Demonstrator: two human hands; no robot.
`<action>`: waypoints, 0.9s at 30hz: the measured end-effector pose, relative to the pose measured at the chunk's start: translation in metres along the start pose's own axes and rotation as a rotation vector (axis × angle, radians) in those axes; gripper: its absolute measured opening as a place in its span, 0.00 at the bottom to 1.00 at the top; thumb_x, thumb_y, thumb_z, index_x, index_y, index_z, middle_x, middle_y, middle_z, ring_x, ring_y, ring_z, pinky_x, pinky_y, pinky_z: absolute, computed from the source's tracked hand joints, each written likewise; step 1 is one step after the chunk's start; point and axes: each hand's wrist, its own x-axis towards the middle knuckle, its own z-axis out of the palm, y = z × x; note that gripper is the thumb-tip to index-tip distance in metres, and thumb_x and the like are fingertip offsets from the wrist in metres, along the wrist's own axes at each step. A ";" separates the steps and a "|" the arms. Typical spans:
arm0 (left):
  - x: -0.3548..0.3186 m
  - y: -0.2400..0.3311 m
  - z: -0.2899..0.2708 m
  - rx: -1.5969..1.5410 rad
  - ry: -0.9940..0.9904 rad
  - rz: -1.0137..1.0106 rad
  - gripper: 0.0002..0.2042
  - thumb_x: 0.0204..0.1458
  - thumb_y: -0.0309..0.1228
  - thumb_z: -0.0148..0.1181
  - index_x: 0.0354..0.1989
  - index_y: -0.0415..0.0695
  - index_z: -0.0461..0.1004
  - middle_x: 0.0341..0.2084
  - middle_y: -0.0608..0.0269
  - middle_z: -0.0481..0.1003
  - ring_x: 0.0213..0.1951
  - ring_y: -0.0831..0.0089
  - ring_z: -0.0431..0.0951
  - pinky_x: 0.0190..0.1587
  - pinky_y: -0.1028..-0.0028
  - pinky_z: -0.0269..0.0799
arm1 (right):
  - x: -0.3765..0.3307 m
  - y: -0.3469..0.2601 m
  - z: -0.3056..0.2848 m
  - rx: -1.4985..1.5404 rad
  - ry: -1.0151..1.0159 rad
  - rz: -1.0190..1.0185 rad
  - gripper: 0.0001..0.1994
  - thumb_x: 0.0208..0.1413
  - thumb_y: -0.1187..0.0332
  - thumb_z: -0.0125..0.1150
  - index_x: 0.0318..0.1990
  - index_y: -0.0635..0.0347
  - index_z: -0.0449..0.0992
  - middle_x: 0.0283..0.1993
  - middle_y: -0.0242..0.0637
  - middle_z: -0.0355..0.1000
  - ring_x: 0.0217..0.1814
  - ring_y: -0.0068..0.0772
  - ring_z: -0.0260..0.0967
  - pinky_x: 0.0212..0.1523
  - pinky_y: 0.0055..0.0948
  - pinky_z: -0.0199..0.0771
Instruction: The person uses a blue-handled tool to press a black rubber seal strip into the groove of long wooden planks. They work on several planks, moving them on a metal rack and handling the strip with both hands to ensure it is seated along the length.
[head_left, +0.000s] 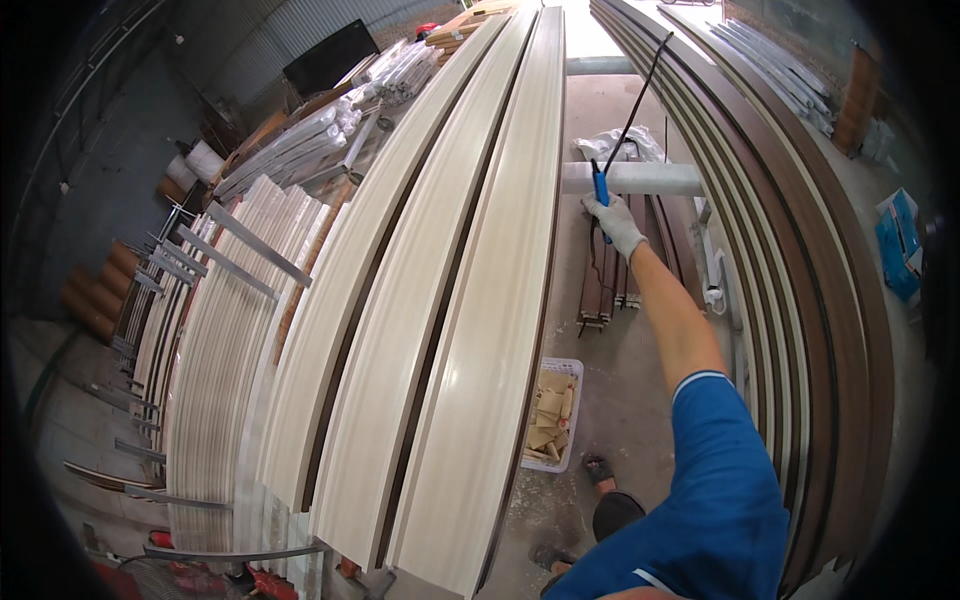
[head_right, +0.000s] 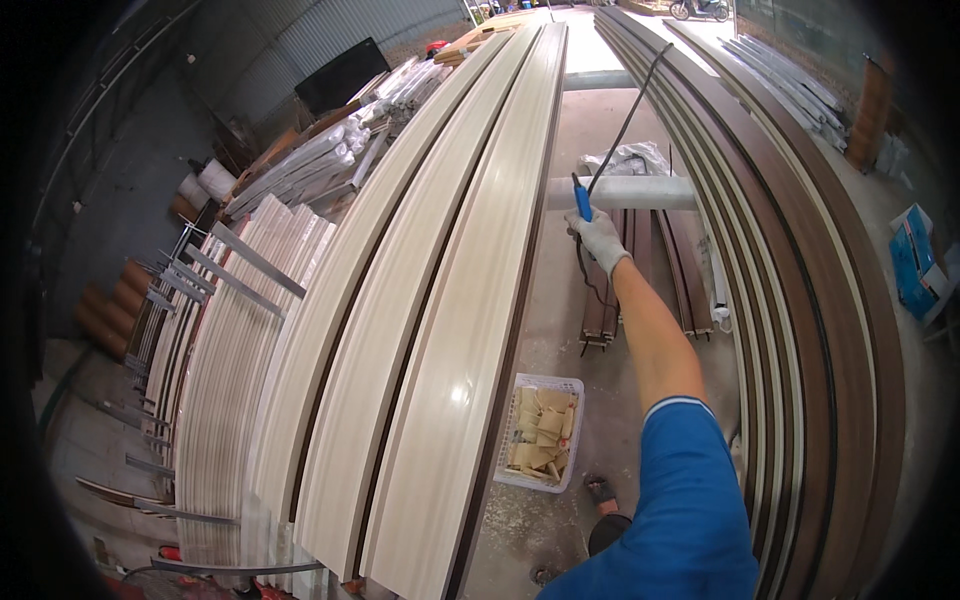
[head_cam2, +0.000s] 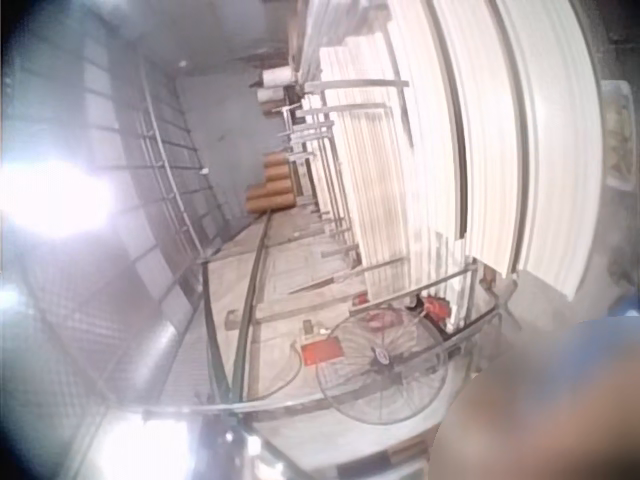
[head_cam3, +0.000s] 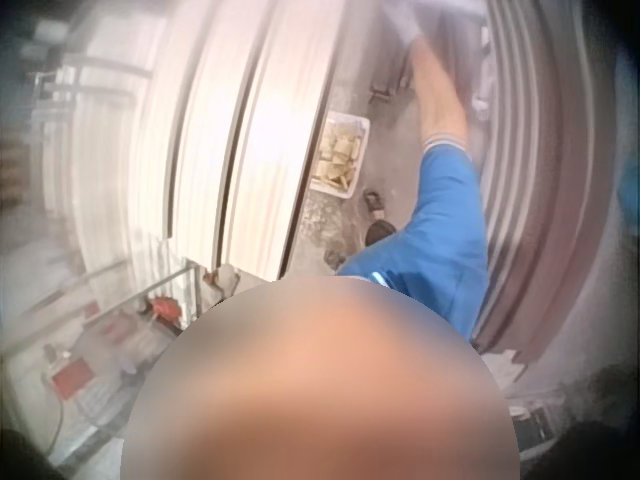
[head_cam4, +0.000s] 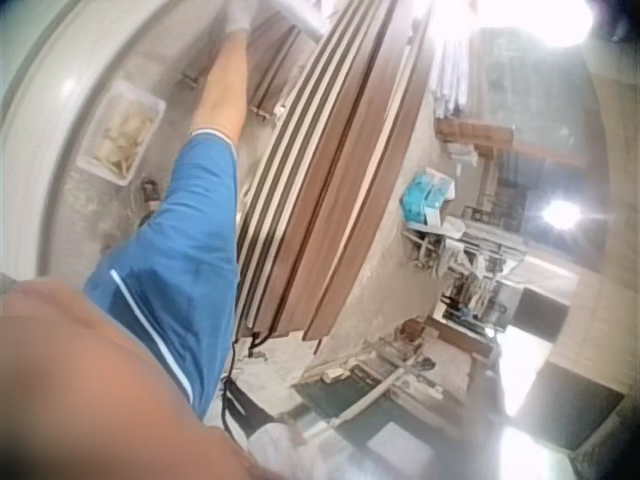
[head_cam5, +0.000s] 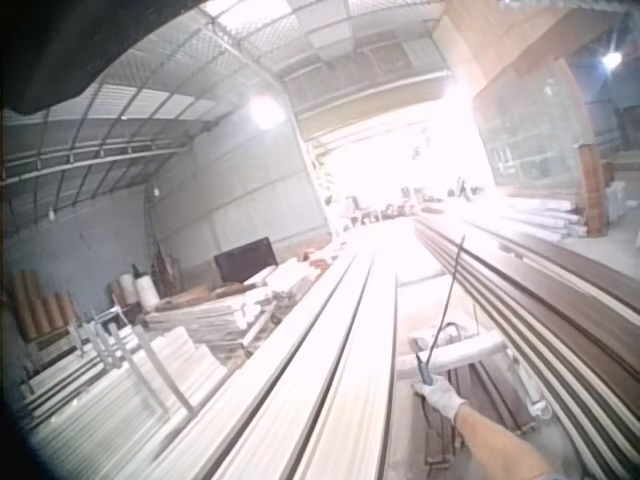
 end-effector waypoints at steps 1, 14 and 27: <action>-0.006 0.000 -0.005 0.004 -0.014 0.015 0.32 0.59 0.59 0.65 0.54 0.39 0.77 0.42 0.48 0.80 0.38 0.62 0.83 0.41 0.59 0.78 | -0.010 -0.018 0.005 0.179 0.042 0.004 0.10 0.66 0.62 0.68 0.42 0.59 0.81 0.33 0.28 0.75 0.32 0.20 0.75 0.34 0.25 0.75; -0.167 -0.021 -0.134 -0.032 -0.141 0.707 0.30 0.62 0.59 0.61 0.40 0.36 0.80 0.36 0.54 0.79 0.35 0.66 0.80 0.46 0.63 0.76 | -0.347 -0.248 0.024 0.407 0.080 -0.257 0.10 0.68 0.61 0.67 0.43 0.58 0.80 0.33 0.27 0.76 0.27 0.21 0.74 0.29 0.24 0.78; -0.153 -0.019 -0.105 -0.023 -0.341 1.161 0.40 0.55 0.49 0.74 0.67 0.32 0.68 0.55 0.48 0.79 0.60 0.59 0.78 0.65 0.62 0.69 | -0.697 -0.293 0.207 0.493 -0.597 0.177 0.13 0.69 0.59 0.65 0.44 0.62 0.79 0.35 0.32 0.75 0.33 0.24 0.74 0.36 0.26 0.77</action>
